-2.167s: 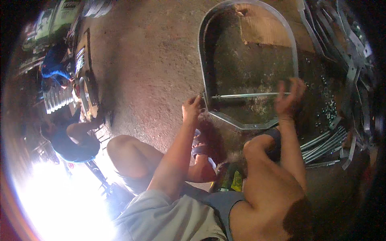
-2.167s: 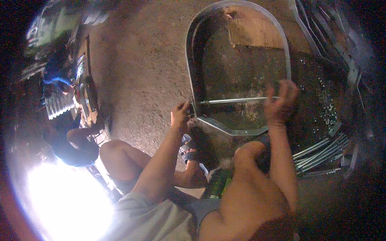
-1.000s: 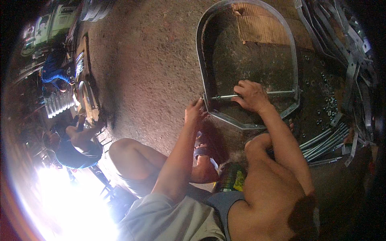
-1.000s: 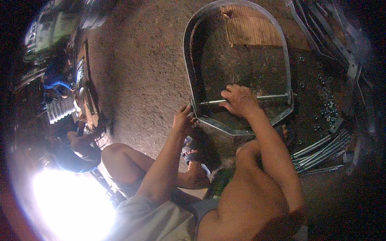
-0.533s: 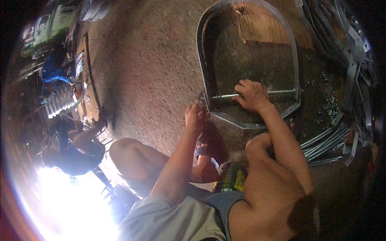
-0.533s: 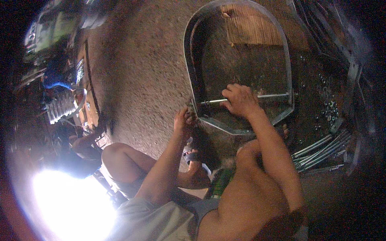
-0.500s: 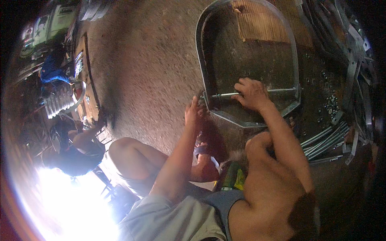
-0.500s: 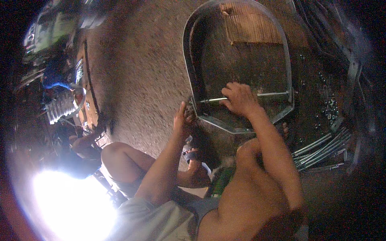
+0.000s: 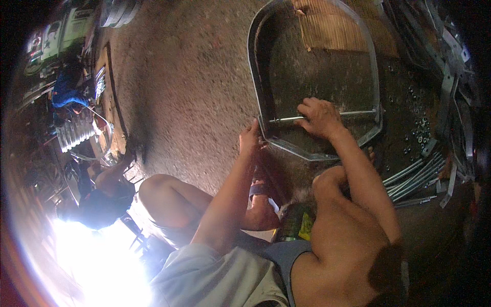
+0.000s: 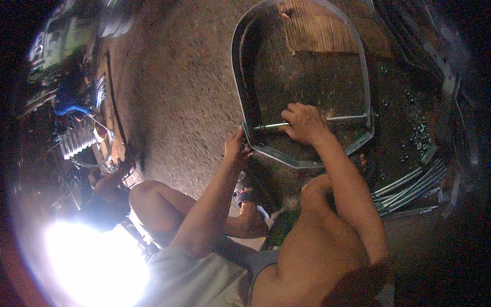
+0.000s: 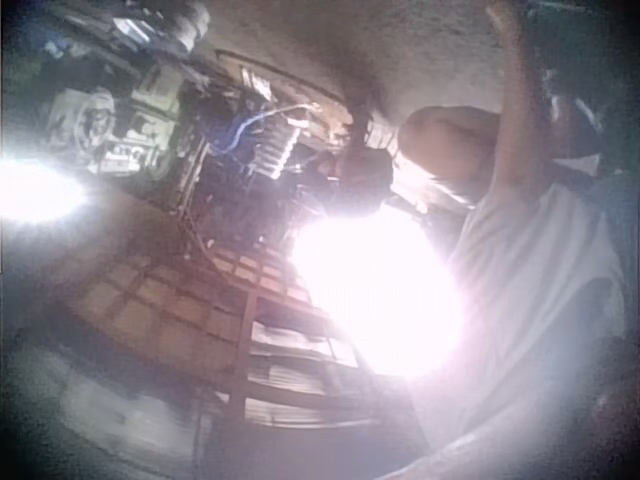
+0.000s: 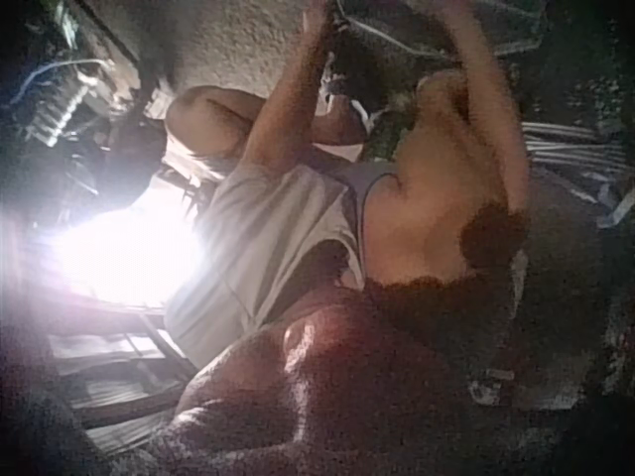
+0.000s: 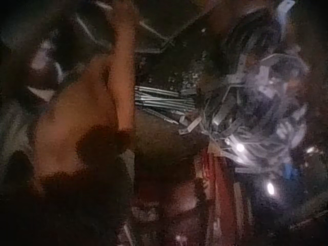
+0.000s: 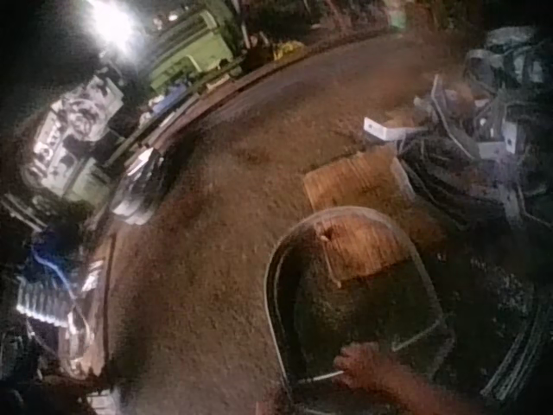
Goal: The person sits on the floor of a workshop and assembles a metal frame by inserting a threaded rod through two metal pieces. They secure the rod using washers and nuts, tightening them by hand and with a wrench. The person handles various metal parts, nuts, and washers scattered on the floor.
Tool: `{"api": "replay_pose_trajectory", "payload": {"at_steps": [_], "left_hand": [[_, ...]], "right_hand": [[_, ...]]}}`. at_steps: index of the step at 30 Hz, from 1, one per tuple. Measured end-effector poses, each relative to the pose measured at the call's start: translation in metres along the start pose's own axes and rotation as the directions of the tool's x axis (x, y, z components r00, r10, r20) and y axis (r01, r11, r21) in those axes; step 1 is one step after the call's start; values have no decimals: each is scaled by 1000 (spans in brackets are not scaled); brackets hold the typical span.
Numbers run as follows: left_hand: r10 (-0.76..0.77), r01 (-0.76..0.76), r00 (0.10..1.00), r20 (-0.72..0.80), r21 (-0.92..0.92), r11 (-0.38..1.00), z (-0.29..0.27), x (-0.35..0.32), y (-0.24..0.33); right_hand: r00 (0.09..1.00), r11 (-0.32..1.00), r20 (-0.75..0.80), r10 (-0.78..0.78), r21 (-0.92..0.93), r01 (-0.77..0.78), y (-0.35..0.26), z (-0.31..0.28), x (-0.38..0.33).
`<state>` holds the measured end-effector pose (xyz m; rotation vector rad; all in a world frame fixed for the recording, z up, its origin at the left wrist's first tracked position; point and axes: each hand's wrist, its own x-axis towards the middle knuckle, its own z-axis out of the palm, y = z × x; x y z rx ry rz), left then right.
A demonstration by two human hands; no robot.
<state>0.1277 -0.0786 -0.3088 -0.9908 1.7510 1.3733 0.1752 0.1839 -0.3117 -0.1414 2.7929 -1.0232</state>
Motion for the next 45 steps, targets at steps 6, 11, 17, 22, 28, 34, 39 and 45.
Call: {"api": "replay_pose_trajectory", "payload": {"at_steps": [6, 11, 17, 22, 28, 34, 39, 45], "left_hand": [[-123, 131, 991, 49, -228, 965, -24, 8, -8], [-21, 27, 997, 70, -88, 996, -18, 2, -12], [-16, 22, 999, 49, -125, 992, -28, 18, -30], [68, -67, 997, 31, -10, 998, -12, -7, -5], [65, -58, 997, 31, -182, 981, -12, -4, -14], [154, -154, 984, 87, -3, 988, -29, 14, -30], [7, 32, 986, 169, -225, 974, -18, -3, -9], [263, -285, 957, 122, 232, 930, -49, 34, -46]], "right_hand": [[997, 999, 66, 40, -10, -40, -2, -1, 2], [998, 999, 56, 33, 10, -33, 0, 2, 0], [999, 1000, 29, 26, 8, -26, -1, 1, -2], [990, 997, 125, 69, 12, -71, -5, -2, 2], [997, 999, 62, 36, -18, -35, 0, -4, 3], [1000, 1000, 27, 10, -10, -10, -1, 5, 1], [1000, 1000, 1, 25, -15, -25, -4, -1, -4], [1000, 999, 28, 6, -33, -5, -9, -2, 6]]}}
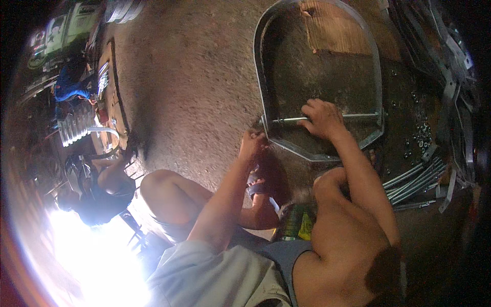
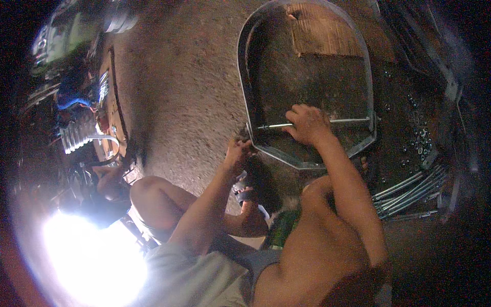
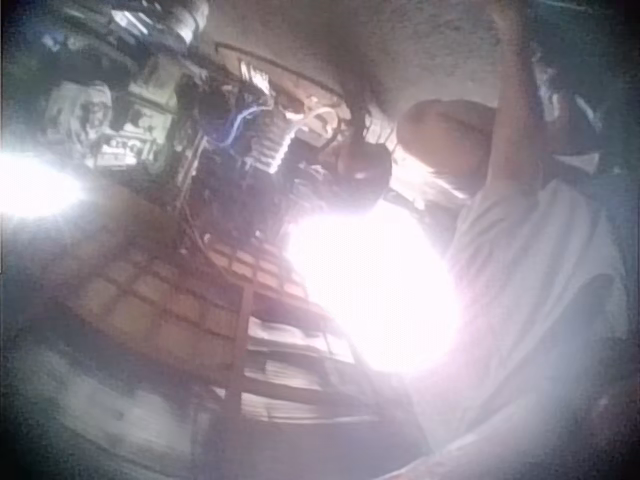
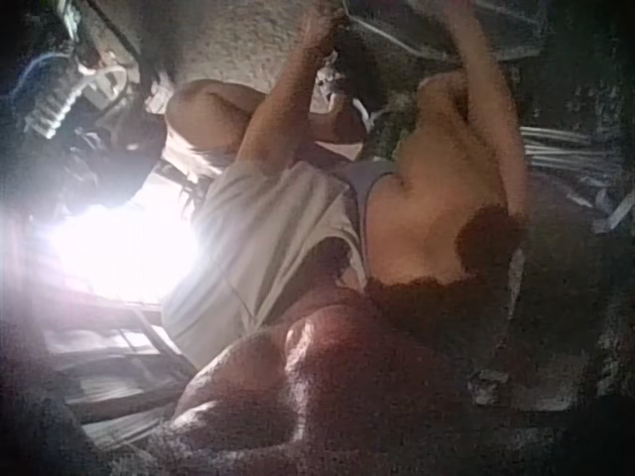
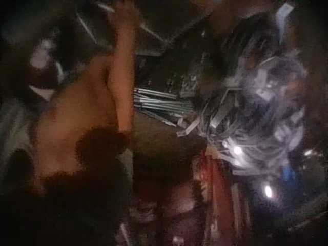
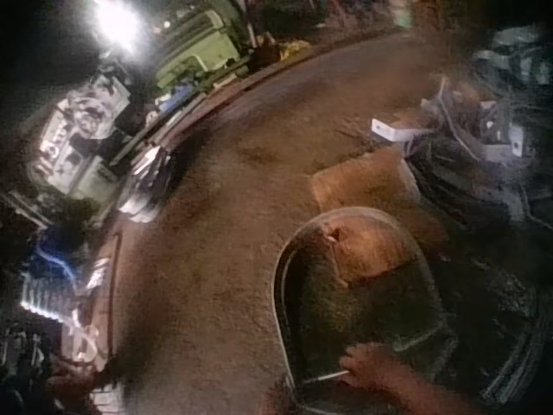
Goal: The person sits on the floor of a workshop and assembles a metal frame by inserting a threaded rod through two metal pieces. They secure the rod using washers and nuts, tightening them by hand and with a wrench. The person handles various metal parts, nuts, and washers scattered on the floor.
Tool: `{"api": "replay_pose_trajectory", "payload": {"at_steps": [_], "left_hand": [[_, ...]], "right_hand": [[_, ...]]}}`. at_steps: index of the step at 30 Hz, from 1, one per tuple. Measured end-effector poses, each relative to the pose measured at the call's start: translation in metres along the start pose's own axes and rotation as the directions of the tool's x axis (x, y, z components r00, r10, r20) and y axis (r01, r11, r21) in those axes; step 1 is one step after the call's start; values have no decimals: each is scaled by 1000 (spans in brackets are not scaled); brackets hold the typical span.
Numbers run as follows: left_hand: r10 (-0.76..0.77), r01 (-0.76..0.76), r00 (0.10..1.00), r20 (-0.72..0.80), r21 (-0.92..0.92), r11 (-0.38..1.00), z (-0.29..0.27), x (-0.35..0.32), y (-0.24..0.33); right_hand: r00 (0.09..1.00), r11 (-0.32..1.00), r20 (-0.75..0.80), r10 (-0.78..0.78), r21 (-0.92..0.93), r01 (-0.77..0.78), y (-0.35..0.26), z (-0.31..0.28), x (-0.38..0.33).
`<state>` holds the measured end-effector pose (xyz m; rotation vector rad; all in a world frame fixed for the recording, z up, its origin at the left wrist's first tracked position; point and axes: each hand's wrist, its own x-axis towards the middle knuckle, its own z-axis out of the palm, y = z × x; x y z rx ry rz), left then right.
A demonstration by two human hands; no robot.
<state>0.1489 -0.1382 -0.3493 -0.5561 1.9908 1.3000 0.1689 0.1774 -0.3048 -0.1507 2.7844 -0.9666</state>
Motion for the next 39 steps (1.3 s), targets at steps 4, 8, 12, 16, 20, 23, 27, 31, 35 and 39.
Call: {"api": "replay_pose_trajectory", "payload": {"at_steps": [4, 8, 12, 16, 20, 23, 27, 31, 35, 39], "left_hand": [[-220, 261, 965, 145, -426, 866, 14, -7, 13], [-110, 111, 994, 11, -89, 990, -8, 7, -6], [-225, 242, 970, 89, -338, 909, 24, -15, 33], [-209, 229, 972, 104, -240, 943, 13, -6, 32], [-161, 173, 984, 70, -241, 955, 2, -4, 12], [-217, 278, 957, 195, -380, 882, 12, -10, 40], [-270, 276, 961, 59, -205, 939, 12, -5, 39], [-117, 129, 991, 68, -213, 968, 12, -14, 29], [-258, 279, 960, 110, -316, 907, 13, -15, 49], [-264, 261, 964, 17, -214, 941, 16, -15, 57]], "right_hand": [[999, 1000, 25, 27, -8, -26, 10, 4, -7], [999, 1000, 48, 6, -7, -5, -4, 0, 3], [998, 998, 18, 58, -4, -58, 9, -1, -7], [999, 999, 14, 35, 30, -36, 1, -1, -4], [999, 999, 13, 34, 16, -35, -13, -4, 2], [985, 991, -131, -116, 49, 123, -20, 0, 12], [978, 961, -124, -166, 202, 189, -32, 23, 34], [989, 955, 2, -149, 258, 144, -20, 31, 36], [980, 970, 158, -120, 230, 82, -26, 21, 37], [985, 971, 116, -128, 217, 101, -27, 23, 38]]}}
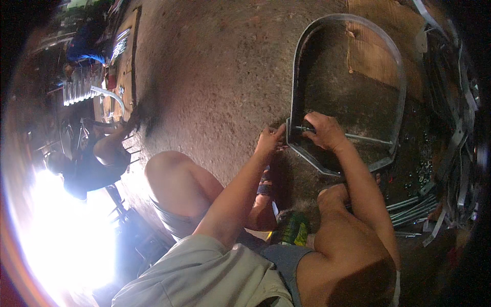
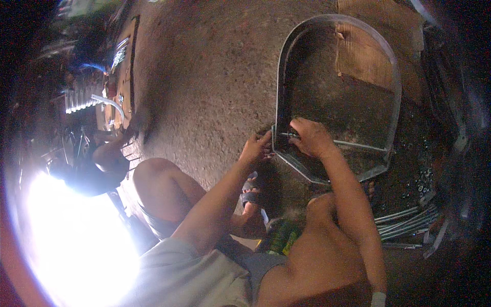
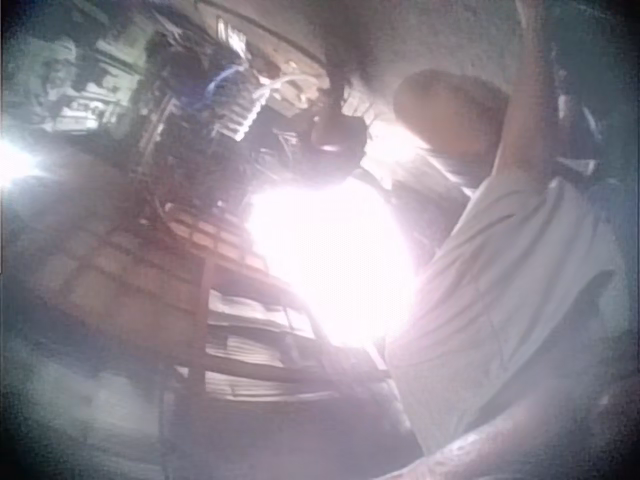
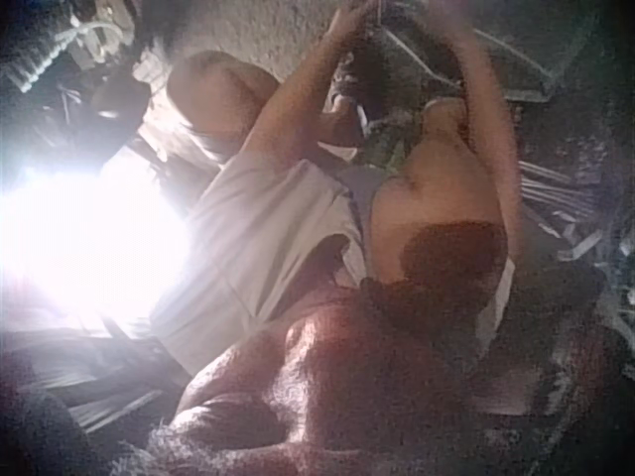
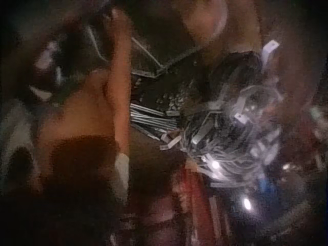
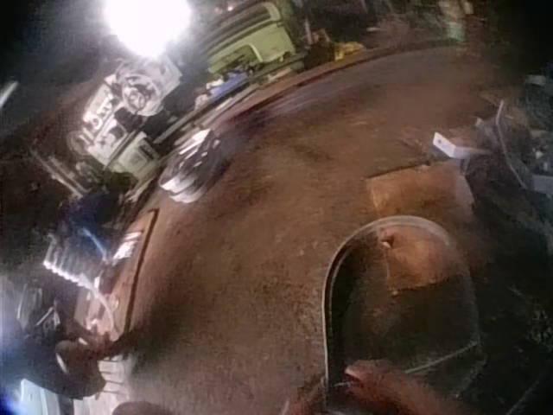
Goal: The person sits on the floor of a workshop and assembles a metal frame by inserting a threaded rod through two metal pieces. They secure the rod using washers and nuts, tightening them by hand and with a wrench. The person handles various metal parts, nuts, and washers scattered on the floor.
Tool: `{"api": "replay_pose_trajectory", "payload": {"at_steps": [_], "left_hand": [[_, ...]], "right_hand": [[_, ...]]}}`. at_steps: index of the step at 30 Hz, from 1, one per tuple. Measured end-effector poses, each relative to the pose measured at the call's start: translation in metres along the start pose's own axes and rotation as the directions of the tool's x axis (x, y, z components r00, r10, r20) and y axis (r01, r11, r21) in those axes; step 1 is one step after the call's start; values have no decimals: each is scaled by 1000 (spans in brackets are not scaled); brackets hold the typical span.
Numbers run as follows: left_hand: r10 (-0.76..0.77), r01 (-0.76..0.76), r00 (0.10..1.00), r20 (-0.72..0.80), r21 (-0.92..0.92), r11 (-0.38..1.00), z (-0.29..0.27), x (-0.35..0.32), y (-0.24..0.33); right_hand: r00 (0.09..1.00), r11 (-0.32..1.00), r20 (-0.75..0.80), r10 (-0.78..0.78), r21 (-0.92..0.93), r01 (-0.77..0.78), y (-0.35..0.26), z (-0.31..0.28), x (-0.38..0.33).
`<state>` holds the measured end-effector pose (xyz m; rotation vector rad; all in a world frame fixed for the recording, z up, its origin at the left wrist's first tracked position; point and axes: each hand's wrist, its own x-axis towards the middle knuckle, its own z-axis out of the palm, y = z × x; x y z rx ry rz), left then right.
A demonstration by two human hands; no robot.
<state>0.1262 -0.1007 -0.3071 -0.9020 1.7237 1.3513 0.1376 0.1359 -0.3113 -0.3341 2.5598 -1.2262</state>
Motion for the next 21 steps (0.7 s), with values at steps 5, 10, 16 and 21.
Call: {"api": "replay_pose_trajectory", "payload": {"at_steps": [5, 10, 16, 21], "left_hand": [[58, -33, 991, 121, -199, 979, -17, 11, -21], [-21, 21, 1000, 0, -43, 999, 2, 2, -4], [-2, 18, 995, 95, -159, 987, -15, 15, -21], [-19, 19, 1000, 5, 47, 999, -16, 19, -14]], "right_hand": [[993, 986, -58, 103, 137, -94, 3, 6, 1], [998, 994, -32, 62, 90, -59, 2, -2, -4], [998, 997, -44, 39, 66, -36, 0, 2, -1], [999, 996, 7, 34, 83, -34, -5, 4, 3]]}}
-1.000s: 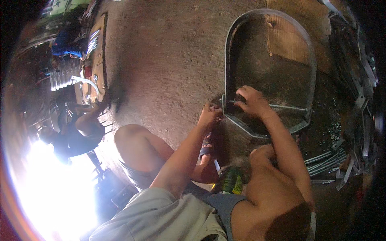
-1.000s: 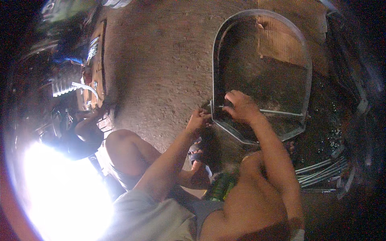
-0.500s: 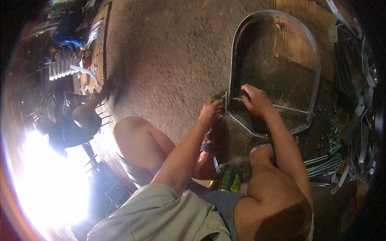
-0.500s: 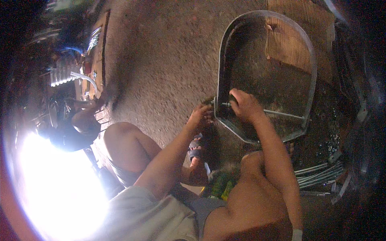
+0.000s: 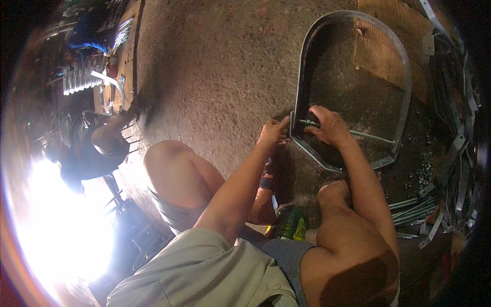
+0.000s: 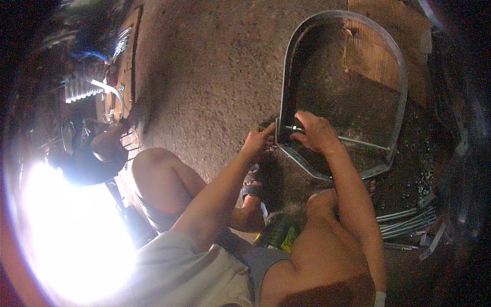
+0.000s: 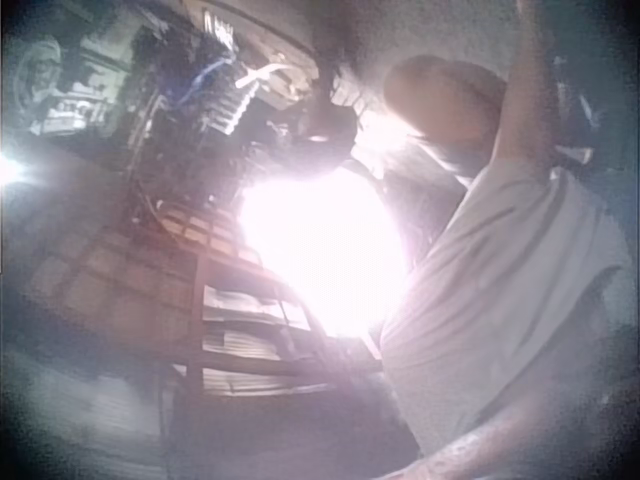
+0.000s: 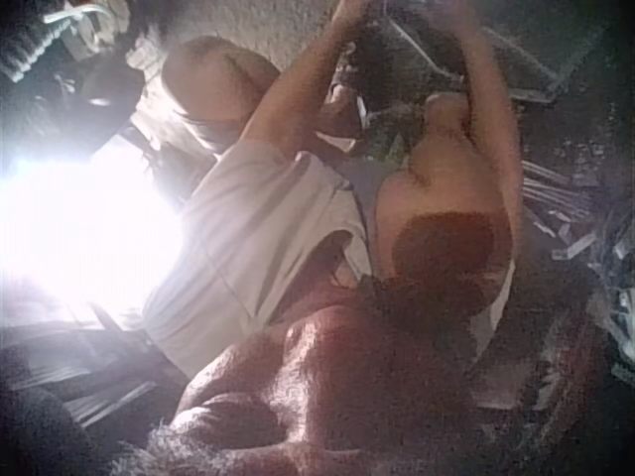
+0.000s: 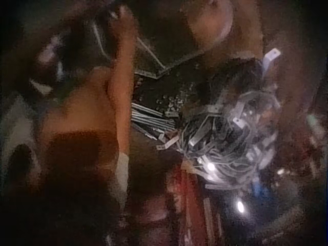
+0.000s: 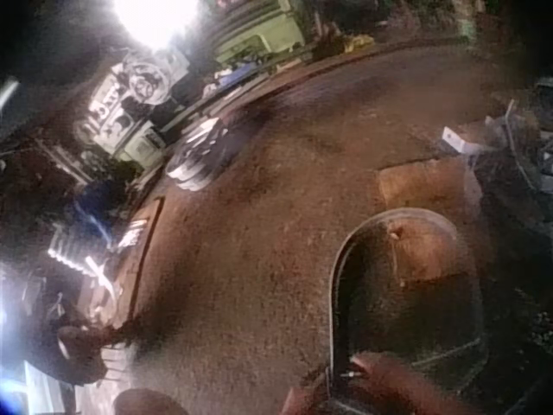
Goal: The person sits on the floor of a workshop and assembles a metal frame by inserting a threaded rod through two metal pieces. They secure the rod using washers and nuts, tightening them by hand and with a wrench. The person handles various metal parts, nuts, and washers scattered on the floor.
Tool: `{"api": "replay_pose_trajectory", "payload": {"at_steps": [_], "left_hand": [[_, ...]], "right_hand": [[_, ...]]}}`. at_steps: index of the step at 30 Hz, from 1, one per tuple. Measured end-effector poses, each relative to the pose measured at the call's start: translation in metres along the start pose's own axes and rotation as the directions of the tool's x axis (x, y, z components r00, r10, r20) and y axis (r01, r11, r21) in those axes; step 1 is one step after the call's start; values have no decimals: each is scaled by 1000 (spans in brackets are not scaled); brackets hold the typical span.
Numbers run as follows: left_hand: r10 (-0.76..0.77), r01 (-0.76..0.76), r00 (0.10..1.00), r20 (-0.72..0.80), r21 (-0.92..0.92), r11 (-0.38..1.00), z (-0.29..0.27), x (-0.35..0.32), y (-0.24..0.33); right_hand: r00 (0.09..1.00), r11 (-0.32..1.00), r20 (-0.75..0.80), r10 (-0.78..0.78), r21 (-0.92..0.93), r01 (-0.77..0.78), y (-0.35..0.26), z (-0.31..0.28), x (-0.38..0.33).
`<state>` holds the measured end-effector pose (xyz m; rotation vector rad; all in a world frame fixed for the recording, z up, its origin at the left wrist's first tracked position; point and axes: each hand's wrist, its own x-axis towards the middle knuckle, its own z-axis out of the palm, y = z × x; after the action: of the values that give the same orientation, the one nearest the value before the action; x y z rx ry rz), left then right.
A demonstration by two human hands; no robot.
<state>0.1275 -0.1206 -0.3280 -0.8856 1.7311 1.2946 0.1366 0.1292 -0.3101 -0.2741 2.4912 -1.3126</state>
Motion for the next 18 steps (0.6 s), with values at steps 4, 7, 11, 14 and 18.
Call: {"api": "replay_pose_trajectory", "payload": {"at_steps": [4, 7, 11, 14, 18], "left_hand": [[46, -43, 999, 25, -116, 992, 14, -19, 6], [-11, 19, 999, 49, -169, 986, 13, -14, 11], [89, -88, 996, 22, -14, 996, 3, 2, -12], [47, -26, 993, 108, -193, 981, 3, -2, -8], [-4, 7, 1000, 17, -156, 988, 16, -18, 10]], "right_hand": [[999, 999, -50, -14, -42, 12, 7, -2, -7], [999, 999, -9, 47, -18, -47, 0, -7, -6], [998, 999, 25, 53, -15, -52, 3, -1, -2], [977, 973, 33, 210, 87, -212, 11, 0, -1], [997, 999, -64, 42, -29, -44, 1, -5, -8]]}}
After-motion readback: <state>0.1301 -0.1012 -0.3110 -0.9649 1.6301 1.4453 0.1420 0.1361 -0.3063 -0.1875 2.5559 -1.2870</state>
